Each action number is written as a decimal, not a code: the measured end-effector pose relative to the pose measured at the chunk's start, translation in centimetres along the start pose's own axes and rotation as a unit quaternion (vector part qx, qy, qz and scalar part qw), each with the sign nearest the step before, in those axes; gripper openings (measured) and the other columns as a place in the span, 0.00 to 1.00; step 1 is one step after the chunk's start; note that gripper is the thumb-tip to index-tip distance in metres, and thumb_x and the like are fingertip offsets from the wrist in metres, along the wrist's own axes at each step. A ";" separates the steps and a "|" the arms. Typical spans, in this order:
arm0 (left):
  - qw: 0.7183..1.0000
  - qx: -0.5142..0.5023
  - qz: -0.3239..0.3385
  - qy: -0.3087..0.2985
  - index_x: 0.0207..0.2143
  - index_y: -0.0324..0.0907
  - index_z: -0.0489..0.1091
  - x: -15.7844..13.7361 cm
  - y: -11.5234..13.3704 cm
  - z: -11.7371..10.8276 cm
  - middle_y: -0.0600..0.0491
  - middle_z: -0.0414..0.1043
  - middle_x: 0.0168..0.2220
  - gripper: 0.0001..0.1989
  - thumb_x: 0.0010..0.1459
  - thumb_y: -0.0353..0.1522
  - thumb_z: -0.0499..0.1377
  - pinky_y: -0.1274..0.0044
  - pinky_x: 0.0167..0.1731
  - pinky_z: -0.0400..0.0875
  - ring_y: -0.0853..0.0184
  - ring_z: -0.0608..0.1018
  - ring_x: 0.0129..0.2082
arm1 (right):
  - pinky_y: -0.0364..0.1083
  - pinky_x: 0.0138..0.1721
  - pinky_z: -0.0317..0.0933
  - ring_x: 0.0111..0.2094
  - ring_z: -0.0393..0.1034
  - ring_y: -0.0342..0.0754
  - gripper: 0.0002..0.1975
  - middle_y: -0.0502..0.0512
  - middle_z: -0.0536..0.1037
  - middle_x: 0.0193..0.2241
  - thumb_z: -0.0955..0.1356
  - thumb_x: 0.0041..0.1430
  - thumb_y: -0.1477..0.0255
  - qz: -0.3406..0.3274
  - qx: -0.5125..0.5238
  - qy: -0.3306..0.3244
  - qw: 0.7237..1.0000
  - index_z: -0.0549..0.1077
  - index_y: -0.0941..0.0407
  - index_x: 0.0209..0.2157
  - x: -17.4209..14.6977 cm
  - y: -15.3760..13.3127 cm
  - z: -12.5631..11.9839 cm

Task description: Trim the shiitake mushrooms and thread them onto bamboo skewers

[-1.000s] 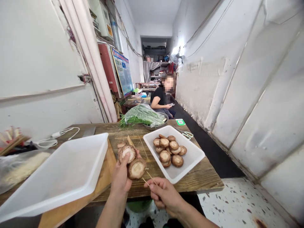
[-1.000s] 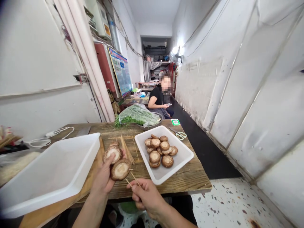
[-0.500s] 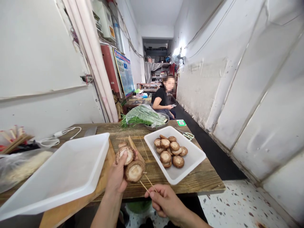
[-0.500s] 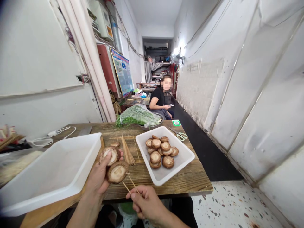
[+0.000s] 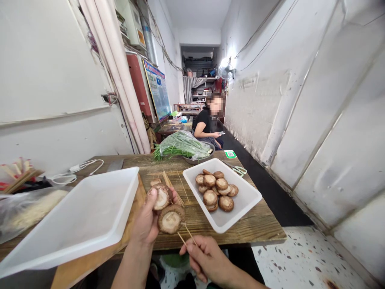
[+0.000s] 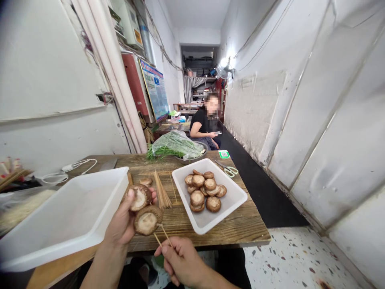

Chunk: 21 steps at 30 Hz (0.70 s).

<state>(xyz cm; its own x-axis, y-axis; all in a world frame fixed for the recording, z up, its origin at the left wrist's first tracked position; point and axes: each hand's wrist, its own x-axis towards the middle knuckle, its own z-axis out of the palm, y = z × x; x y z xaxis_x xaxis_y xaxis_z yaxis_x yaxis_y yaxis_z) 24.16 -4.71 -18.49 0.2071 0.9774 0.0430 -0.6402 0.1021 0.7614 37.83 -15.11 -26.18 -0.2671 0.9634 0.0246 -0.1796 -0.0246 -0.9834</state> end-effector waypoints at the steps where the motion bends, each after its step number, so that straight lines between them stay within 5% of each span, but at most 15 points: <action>1: 1.000 0.012 0.004 0.000 0.36 0.35 0.72 0.0 0.0 0.1 0.44 0.75 0.34 0.16 0.48 0.38 0.62 0.71 0.32 0.75 0.62 0.77 0.31 | 0.34 0.09 0.43 0.08 0.49 0.32 0.26 0.38 0.60 0.11 0.62 0.53 0.50 -0.004 -0.002 -0.001 1.000 0.67 0.61 0.35 0.0 0.0 0.0; 15: 0.997 0.068 -0.011 -0.033 0.37 0.34 0.72 -1.2 -0.2 1.5 0.47 0.74 0.31 0.17 0.45 0.34 0.64 0.76 0.28 0.73 0.66 0.76 0.28 | 0.33 0.08 0.46 0.08 0.51 0.33 0.27 0.39 0.60 0.12 0.59 0.55 0.48 -0.019 -0.049 -0.037 0.998 0.63 0.60 0.39 0.1 -0.4 0.1; 21: 0.996 0.078 -0.029 -0.033 0.34 0.36 0.72 -1.5 -1.2 2.2 0.48 0.74 0.31 0.15 0.44 0.34 0.65 0.78 0.25 0.73 0.68 0.75 0.25 | 0.33 0.07 0.45 0.07 0.49 0.34 0.29 0.39 0.59 0.11 0.55 0.56 0.47 -0.038 -0.100 -0.003 0.994 0.63 0.60 0.36 0.2 -0.1 0.2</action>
<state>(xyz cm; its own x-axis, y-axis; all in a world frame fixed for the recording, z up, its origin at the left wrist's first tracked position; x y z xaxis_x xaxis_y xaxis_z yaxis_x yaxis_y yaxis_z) 26.27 -6.75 -18.03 0.2921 0.9557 0.0354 -0.5037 0.1222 0.8552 37.60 -14.94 -26.05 -0.2657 0.9588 0.1008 -0.0074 0.1025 -0.9947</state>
